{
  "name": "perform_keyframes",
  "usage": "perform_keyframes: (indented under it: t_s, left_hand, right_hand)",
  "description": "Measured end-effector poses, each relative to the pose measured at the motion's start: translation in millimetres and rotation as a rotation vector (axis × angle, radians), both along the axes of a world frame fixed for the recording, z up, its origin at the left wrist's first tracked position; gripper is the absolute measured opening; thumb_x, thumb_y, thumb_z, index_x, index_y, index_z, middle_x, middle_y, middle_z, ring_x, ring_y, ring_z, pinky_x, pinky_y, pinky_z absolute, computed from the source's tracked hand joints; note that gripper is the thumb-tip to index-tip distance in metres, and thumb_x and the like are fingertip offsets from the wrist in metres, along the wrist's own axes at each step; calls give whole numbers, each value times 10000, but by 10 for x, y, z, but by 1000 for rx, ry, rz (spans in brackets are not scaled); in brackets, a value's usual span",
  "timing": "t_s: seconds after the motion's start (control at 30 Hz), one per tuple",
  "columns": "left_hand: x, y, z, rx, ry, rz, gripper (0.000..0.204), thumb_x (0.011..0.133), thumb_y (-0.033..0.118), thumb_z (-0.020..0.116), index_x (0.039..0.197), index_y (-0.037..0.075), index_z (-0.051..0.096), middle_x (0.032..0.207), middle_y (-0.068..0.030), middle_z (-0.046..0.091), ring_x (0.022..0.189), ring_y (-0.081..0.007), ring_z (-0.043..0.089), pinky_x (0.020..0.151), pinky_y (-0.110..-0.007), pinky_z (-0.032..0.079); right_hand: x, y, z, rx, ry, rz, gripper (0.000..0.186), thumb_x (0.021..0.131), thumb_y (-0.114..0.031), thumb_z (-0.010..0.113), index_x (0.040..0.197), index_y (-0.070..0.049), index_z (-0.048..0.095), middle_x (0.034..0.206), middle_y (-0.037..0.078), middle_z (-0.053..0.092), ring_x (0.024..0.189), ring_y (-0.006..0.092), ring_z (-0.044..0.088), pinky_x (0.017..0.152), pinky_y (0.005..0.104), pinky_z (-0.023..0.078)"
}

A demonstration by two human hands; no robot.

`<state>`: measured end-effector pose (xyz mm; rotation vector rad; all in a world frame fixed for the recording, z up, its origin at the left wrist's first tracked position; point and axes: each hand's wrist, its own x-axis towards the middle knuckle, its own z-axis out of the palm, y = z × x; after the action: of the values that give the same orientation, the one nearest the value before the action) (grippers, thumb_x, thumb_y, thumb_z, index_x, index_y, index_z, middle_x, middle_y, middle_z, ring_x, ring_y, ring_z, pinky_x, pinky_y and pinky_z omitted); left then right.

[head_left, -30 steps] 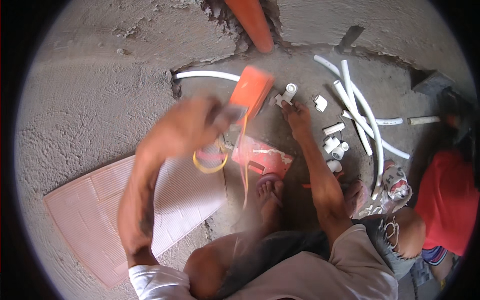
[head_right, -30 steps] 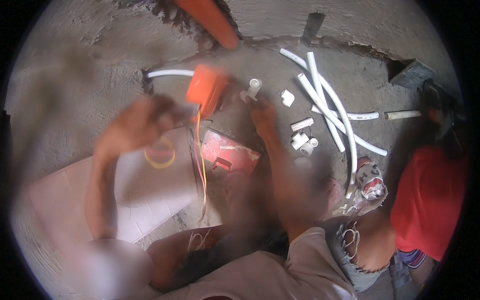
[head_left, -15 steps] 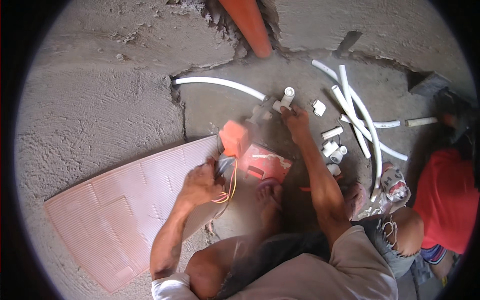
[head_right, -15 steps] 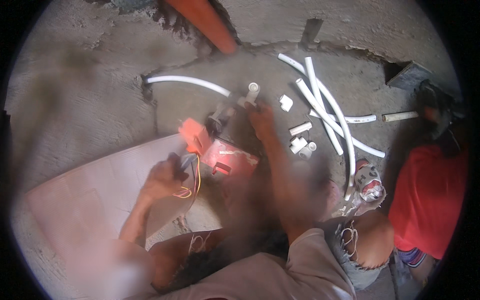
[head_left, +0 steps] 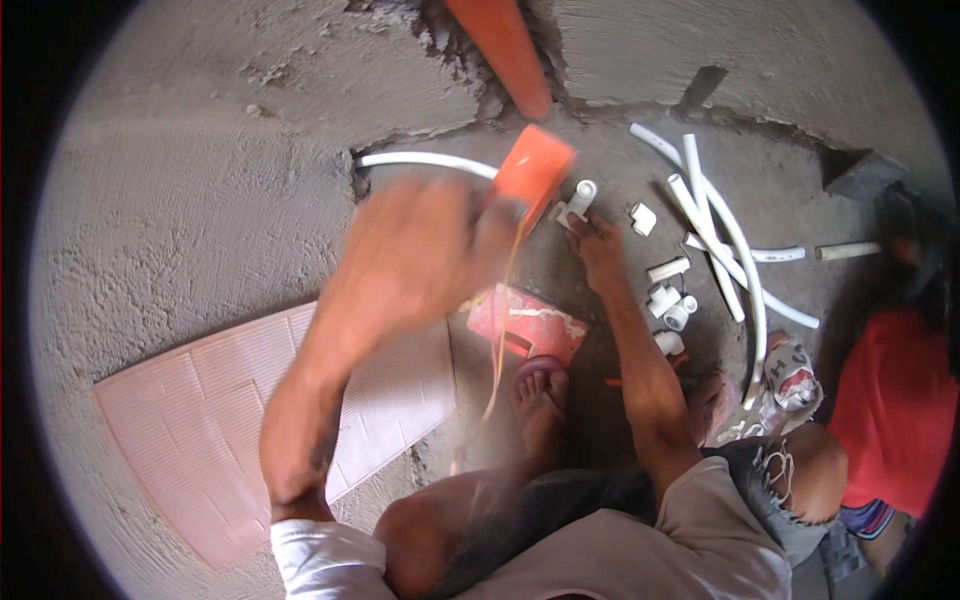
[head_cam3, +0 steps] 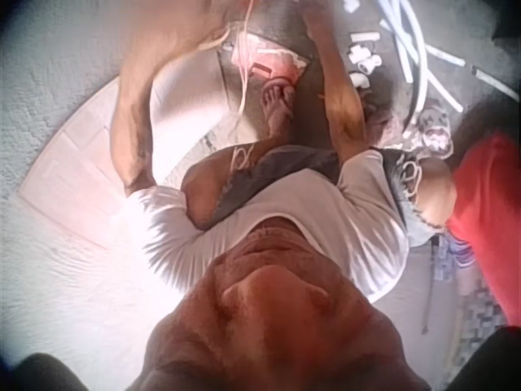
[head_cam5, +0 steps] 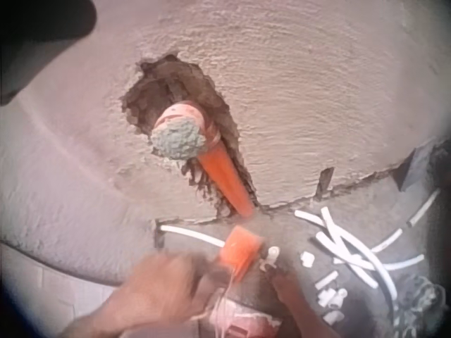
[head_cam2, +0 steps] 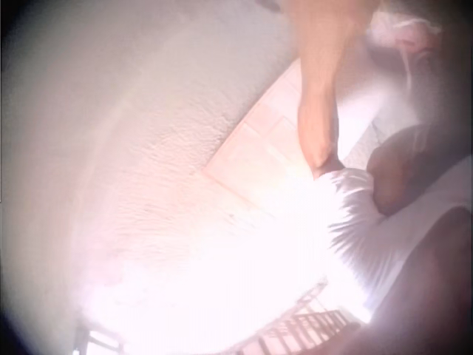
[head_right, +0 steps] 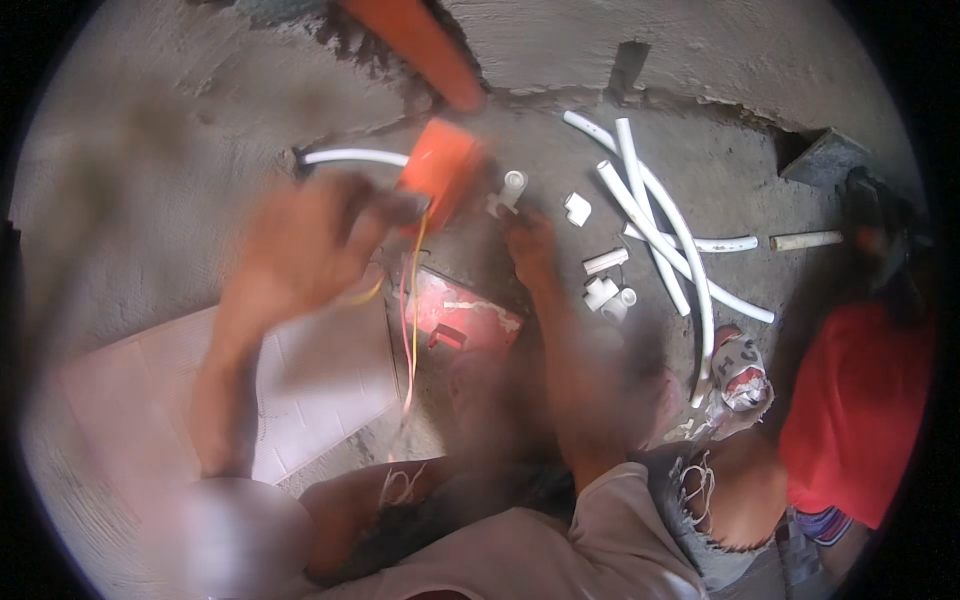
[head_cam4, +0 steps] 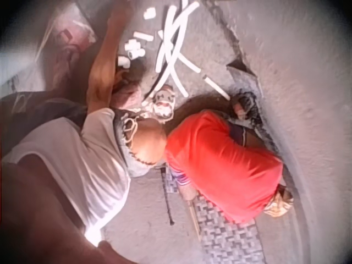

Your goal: Fitting and marking PVC pipes and connectors for an installation.

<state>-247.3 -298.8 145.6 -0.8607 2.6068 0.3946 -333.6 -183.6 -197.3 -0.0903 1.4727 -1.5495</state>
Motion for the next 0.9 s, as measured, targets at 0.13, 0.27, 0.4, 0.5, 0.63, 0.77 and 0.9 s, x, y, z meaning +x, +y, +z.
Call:
perform_keyframes:
  t_s: [0.13, 0.27, 0.4, 0.5, 0.63, 0.77, 0.9]
  left_hand:
    - [968, 332, -238, 65, 90, 193, 361, 832, 157, 648, 1140, 14, 527, 919, -248, 643, 781, -434, 639, 733, -500, 504]
    - [1676, 659, -1070, 74, -109, 235, 514, 767, 127, 698, 1178, -17, 426, 908, -254, 636, 808, -411, 644, 782, -469, 480]
    - [1877, 560, -1616, 281, -171, 441, 584, 761, 149, 715, 1216, -45, 405, 913, -262, 632, 893, -397, 647, 816, -476, 480]
    - [1807, 405, -1579, 480, -101, 506, 512, 778, 93, 664, 1220, -40, 440, 897, -207, 634, 870, -334, 645, 801, -459, 490]
    - [1676, 303, -1290, 700, -92, 518, 495, 803, 71, 621, 1275, -33, 515, 872, -69, 625, 796, -187, 606, 739, -383, 503]
    - [1315, 144, -842, 962, -62, 821, 399, 778, 59, 619, 1166, -21, 576, 818, -44, 628, 667, -163, 592, 592, -308, 489]
    - [1211, 153, -656, 712, -174, 596, 365, 795, 111, 631, 1119, -52, 588, 841, -103, 655, 751, -178, 624, 684, -340, 497]
  right_hand:
    - [28, -43, 40, 69, 13, 14, 267, 919, -172, 666, 1070, 47, 648, 731, -14, 568, 596, 59, 482, 528, 224, 367]
    - [-19, -21, 73, -19, -54, -30, 271, 909, -181, 679, 1056, 45, 649, 738, -12, 569, 607, 63, 494, 534, 222, 375]
    - [-30, -9, 89, 38, -68, 12, 259, 898, -172, 691, 1040, 41, 650, 745, -13, 564, 633, 72, 520, 557, 220, 405]
    - [-1, -2, 149, 17, -83, -21, 245, 896, -166, 692, 1033, 32, 650, 740, -17, 553, 648, 76, 534, 569, 217, 418]
    - [33, -23, 186, -37, -58, -45, 233, 896, -168, 691, 1035, 14, 650, 735, -24, 549, 665, 71, 541, 566, 212, 412]
    - [95, 44, 313, 37, 12, 26, 210, 900, -174, 687, 1007, 1, 646, 742, -26, 562, 655, 68, 539, 550, 210, 402]
    - [174, 158, 212, 17, 13, 13, 188, 899, -180, 686, 978, -17, 634, 739, -25, 571, 605, 57, 505, 510, 216, 375]
